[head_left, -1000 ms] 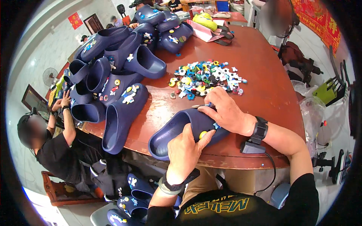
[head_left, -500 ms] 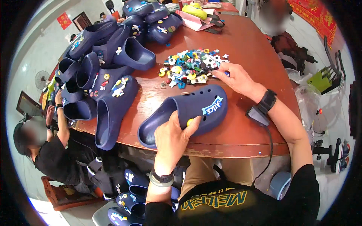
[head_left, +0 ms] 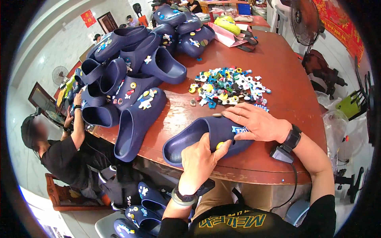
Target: Manually applying decorative charms and accessories into the holes of clogs/shoes.
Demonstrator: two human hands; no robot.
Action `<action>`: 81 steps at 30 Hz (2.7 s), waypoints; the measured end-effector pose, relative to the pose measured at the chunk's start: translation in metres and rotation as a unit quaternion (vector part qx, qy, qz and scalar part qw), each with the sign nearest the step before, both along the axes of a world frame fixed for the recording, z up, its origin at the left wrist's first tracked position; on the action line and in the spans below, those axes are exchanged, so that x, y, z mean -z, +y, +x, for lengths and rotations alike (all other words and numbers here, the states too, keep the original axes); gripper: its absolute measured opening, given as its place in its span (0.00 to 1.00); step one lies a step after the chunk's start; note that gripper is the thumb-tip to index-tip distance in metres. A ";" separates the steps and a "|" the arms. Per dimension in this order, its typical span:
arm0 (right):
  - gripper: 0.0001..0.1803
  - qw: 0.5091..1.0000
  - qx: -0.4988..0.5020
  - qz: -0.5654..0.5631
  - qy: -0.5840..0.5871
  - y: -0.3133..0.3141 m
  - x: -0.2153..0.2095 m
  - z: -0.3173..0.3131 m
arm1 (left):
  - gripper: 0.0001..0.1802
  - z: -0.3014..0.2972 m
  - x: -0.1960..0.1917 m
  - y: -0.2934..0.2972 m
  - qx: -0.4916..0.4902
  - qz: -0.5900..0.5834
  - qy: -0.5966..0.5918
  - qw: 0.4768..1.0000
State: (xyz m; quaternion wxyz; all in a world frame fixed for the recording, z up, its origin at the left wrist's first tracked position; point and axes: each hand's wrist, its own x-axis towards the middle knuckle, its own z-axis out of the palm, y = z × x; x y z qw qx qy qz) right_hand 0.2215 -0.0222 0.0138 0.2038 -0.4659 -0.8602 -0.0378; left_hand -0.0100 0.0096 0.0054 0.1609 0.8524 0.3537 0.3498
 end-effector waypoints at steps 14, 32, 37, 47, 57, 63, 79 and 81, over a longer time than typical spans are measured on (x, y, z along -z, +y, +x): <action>0.15 0.973 0.117 0.021 0.200 0.005 0.017 0.004 | 0.26 -0.004 0.001 0.000 0.031 -0.057 0.004 0.998; 0.24 0.989 0.009 0.138 -0.043 -0.024 -0.003 -0.054 | 0.09 -0.021 -0.019 0.014 0.164 -0.419 -0.103 0.887; 0.19 0.974 0.034 0.209 -0.078 -0.022 0.006 -0.063 | 0.11 -0.023 -0.024 0.010 0.181 -0.482 -0.154 0.843; 0.09 0.995 0.019 0.097 -0.019 -0.012 0.007 -0.044 | 0.14 -0.024 -0.017 0.018 0.189 -0.509 -0.162 0.824; 0.14 0.913 0.156 -0.076 0.368 -0.020 -0.016 0.046 | 0.15 -0.022 -0.018 0.014 0.189 -0.443 -0.126 0.867; 0.12 0.940 0.267 -0.040 0.210 -0.041 0.014 0.102 | 0.17 -0.017 -0.015 0.009 0.165 -0.409 -0.130 0.888; 0.07 0.980 0.167 0.102 -0.044 -0.039 -0.002 0.054 | 0.13 -0.016 -0.021 0.020 0.162 -0.399 -0.130 0.893; 0.09 0.972 0.111 0.208 0.022 -0.035 -0.025 0.025 | 0.14 -0.020 -0.021 0.024 0.159 -0.377 -0.105 0.906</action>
